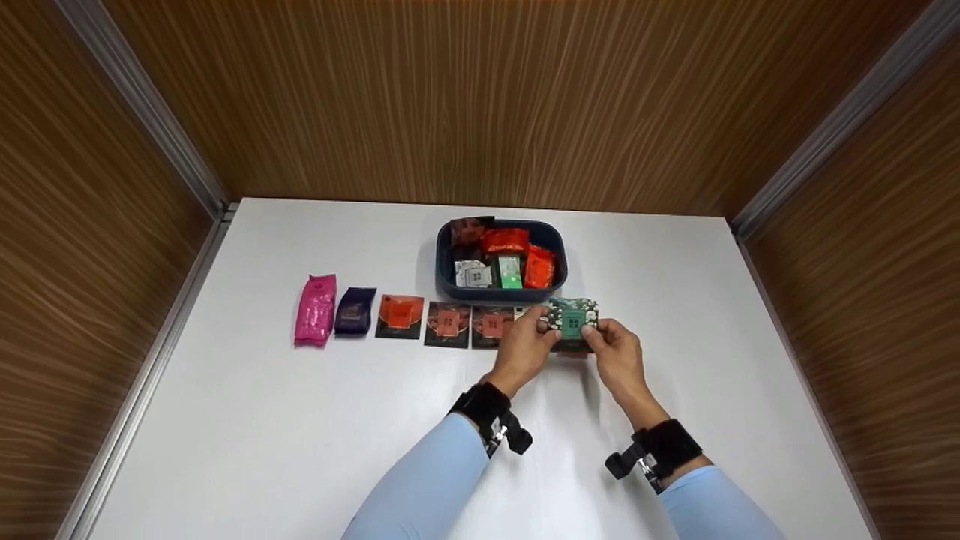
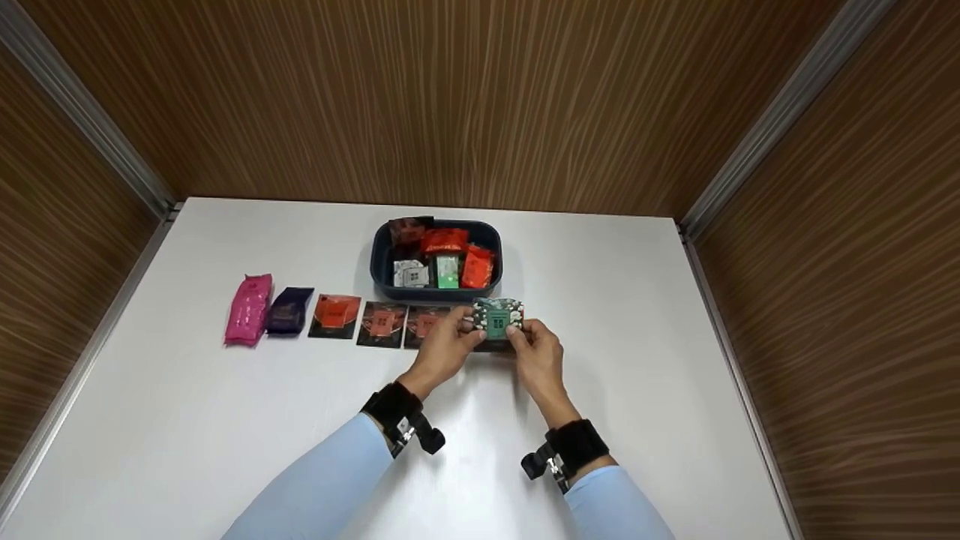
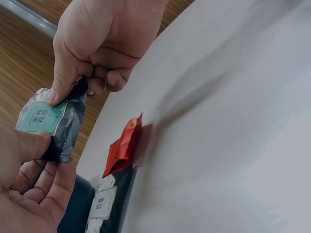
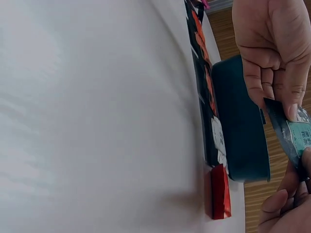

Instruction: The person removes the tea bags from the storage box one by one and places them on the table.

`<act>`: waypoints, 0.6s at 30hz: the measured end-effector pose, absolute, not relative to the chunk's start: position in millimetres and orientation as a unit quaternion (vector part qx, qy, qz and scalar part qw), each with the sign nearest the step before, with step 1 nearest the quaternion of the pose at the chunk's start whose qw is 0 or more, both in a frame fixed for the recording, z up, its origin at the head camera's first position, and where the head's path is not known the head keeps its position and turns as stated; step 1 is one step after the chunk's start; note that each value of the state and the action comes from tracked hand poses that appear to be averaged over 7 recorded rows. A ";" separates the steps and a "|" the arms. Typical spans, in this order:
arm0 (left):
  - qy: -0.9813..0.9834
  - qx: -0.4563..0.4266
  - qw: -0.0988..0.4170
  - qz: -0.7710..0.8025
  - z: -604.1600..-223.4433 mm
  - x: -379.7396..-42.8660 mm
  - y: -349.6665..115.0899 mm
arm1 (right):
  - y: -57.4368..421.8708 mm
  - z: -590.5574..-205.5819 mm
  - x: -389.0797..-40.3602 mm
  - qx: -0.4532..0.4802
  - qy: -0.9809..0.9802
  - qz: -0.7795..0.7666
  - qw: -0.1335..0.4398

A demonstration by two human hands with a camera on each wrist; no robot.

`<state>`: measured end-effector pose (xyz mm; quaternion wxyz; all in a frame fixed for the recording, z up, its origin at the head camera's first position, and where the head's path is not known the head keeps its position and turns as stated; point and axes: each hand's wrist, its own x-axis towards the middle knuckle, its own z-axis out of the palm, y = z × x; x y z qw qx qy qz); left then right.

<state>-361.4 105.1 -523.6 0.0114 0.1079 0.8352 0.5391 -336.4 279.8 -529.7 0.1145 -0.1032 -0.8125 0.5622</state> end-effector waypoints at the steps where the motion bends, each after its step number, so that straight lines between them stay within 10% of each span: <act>1: 0.836 0.109 0.014 0.537 -523.9 -361.3 107.2 | 282.7 -530.9 -336.6 -0.109 -0.816 0.557 0.113; 18: 0.870 0.201 0.020 0.450 -540.9 -348.2 102.3 | 357.3 -540.6 -349.8 -0.199 -0.861 0.461 0.082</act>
